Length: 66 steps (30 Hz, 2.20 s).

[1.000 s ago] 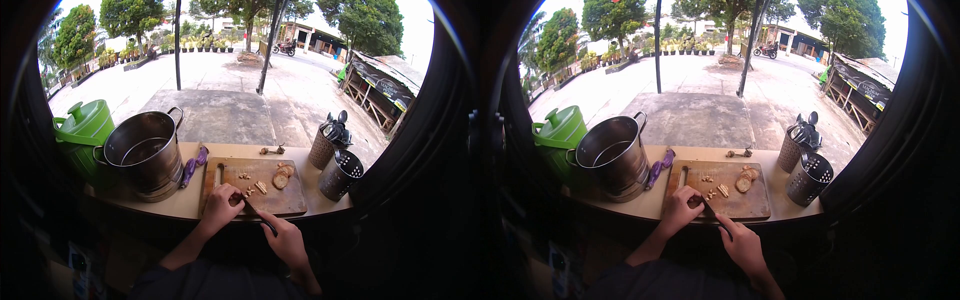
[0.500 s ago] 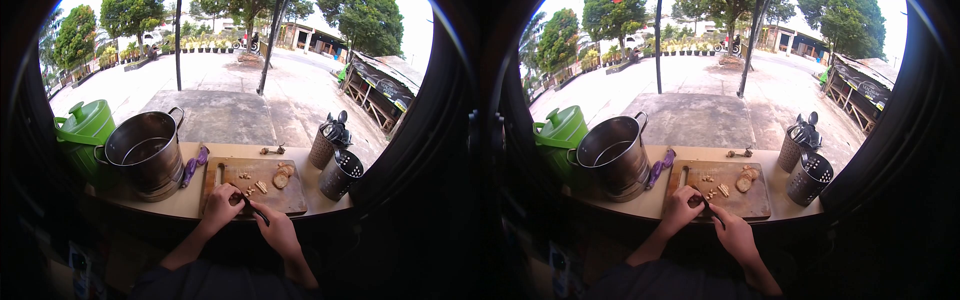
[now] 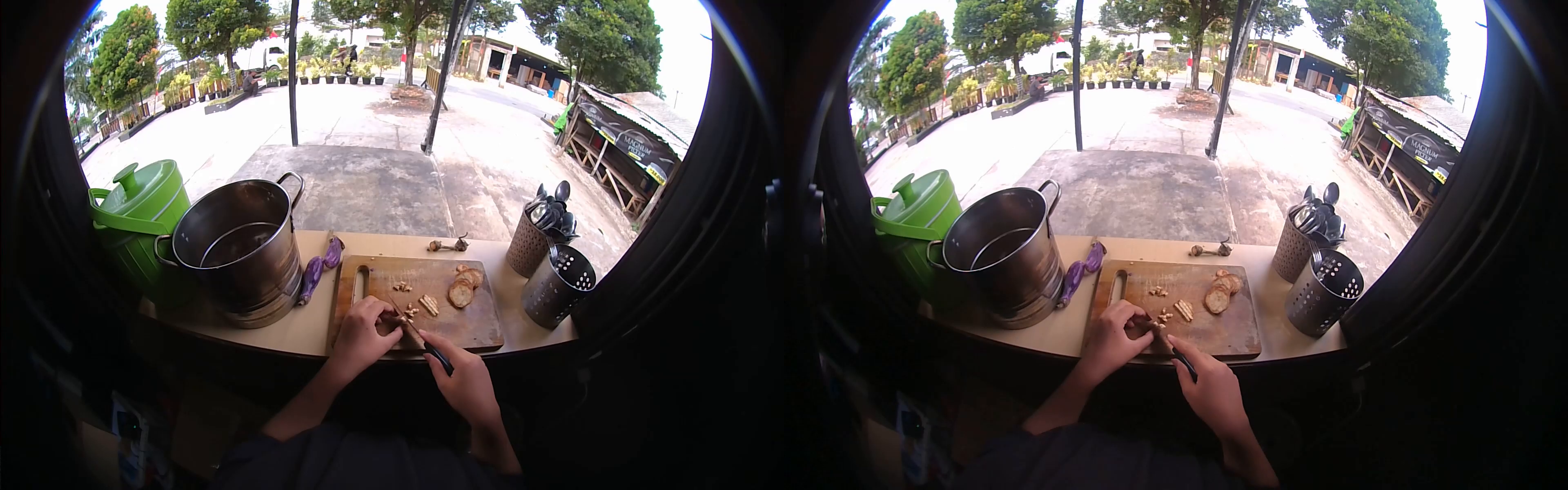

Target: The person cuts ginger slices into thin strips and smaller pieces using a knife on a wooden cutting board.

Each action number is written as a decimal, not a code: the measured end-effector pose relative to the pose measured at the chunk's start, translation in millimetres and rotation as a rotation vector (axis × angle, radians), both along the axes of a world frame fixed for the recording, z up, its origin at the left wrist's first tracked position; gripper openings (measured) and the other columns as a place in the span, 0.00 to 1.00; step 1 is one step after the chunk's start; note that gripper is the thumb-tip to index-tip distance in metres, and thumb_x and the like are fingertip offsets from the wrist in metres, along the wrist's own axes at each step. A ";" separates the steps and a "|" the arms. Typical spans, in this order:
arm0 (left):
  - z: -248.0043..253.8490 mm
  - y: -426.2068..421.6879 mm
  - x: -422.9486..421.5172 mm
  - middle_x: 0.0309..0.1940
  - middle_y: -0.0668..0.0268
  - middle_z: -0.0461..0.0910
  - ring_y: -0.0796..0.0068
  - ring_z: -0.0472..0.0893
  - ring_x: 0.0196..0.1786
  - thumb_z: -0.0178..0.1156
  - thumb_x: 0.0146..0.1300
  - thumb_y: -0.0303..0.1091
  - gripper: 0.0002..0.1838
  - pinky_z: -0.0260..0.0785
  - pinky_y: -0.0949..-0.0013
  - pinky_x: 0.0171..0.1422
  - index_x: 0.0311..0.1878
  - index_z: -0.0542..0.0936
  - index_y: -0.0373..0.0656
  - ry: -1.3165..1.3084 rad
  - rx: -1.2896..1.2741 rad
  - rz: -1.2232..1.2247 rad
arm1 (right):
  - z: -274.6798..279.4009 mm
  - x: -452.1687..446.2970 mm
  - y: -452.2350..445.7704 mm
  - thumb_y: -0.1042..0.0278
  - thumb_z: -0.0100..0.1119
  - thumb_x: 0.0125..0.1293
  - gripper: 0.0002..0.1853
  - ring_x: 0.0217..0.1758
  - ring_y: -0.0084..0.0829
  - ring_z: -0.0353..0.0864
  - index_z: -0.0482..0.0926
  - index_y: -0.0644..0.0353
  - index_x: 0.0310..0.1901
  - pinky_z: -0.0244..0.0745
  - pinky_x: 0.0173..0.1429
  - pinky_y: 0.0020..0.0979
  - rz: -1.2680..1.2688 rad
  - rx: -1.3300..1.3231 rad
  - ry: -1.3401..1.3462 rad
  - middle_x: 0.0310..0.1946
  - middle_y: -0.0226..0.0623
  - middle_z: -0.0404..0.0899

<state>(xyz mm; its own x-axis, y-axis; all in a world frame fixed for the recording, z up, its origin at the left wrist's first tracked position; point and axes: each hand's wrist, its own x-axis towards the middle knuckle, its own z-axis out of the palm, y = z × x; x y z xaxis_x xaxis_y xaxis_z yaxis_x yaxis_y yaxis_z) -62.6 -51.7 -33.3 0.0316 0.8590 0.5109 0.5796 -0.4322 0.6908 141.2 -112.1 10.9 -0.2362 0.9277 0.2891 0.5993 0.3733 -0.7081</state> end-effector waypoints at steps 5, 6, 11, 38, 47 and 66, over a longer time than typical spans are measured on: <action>-1.0 0.4 -2.3 0.36 0.61 0.81 0.63 0.83 0.38 0.75 0.53 0.30 0.12 0.77 0.62 0.44 0.38 0.83 0.40 0.005 -0.031 -0.011 | 1.3 1.0 -5.5 0.71 0.66 0.70 0.21 0.56 0.50 0.87 0.82 0.52 0.64 0.82 0.57 0.40 -0.012 -0.046 -0.039 0.52 0.51 0.87; -4.4 1.9 -2.4 0.36 0.61 0.80 0.63 0.82 0.38 0.75 0.54 0.30 0.12 0.77 0.62 0.44 0.38 0.83 0.40 0.002 -0.017 -0.007 | 0.1 1.0 -5.4 0.71 0.66 0.70 0.21 0.55 0.50 0.87 0.82 0.52 0.64 0.82 0.57 0.40 -0.002 -0.037 -0.025 0.52 0.51 0.87; -5.3 2.2 -2.1 0.35 0.61 0.80 0.63 0.82 0.37 0.74 0.54 0.30 0.11 0.77 0.62 0.44 0.37 0.83 0.40 0.003 -0.024 0.001 | -8.1 -2.2 -1.9 0.71 0.65 0.70 0.20 0.55 0.50 0.87 0.83 0.51 0.64 0.82 0.57 0.40 0.016 0.010 -0.016 0.51 0.50 0.87; -0.5 0.9 -6.9 0.37 0.60 0.81 0.65 0.83 0.37 0.76 0.53 0.32 0.14 0.78 0.63 0.45 0.40 0.83 0.38 0.001 -0.085 -0.007 | -13.6 -6.5 11.2 0.66 0.63 0.73 0.20 0.50 0.53 0.86 0.81 0.47 0.66 0.81 0.52 0.46 0.047 0.041 0.011 0.48 0.51 0.87; -4.1 2.6 -5.3 0.36 0.62 0.81 0.70 0.84 0.35 0.74 0.54 0.30 0.12 0.78 0.69 0.43 0.40 0.83 0.38 0.007 -0.075 0.001 | -17.6 -11.0 13.6 0.66 0.62 0.73 0.19 0.48 0.54 0.86 0.81 0.49 0.64 0.80 0.49 0.48 0.058 0.068 0.000 0.44 0.54 0.86; -3.9 1.9 -6.8 0.40 0.61 0.78 0.68 0.84 0.37 0.75 0.54 0.32 0.16 0.79 0.65 0.44 0.43 0.81 0.40 0.026 -0.048 0.011 | -2.3 -17.8 13.9 0.71 0.62 0.73 0.19 0.57 0.52 0.85 0.81 0.55 0.64 0.80 0.59 0.41 0.039 -0.017 0.023 0.53 0.51 0.86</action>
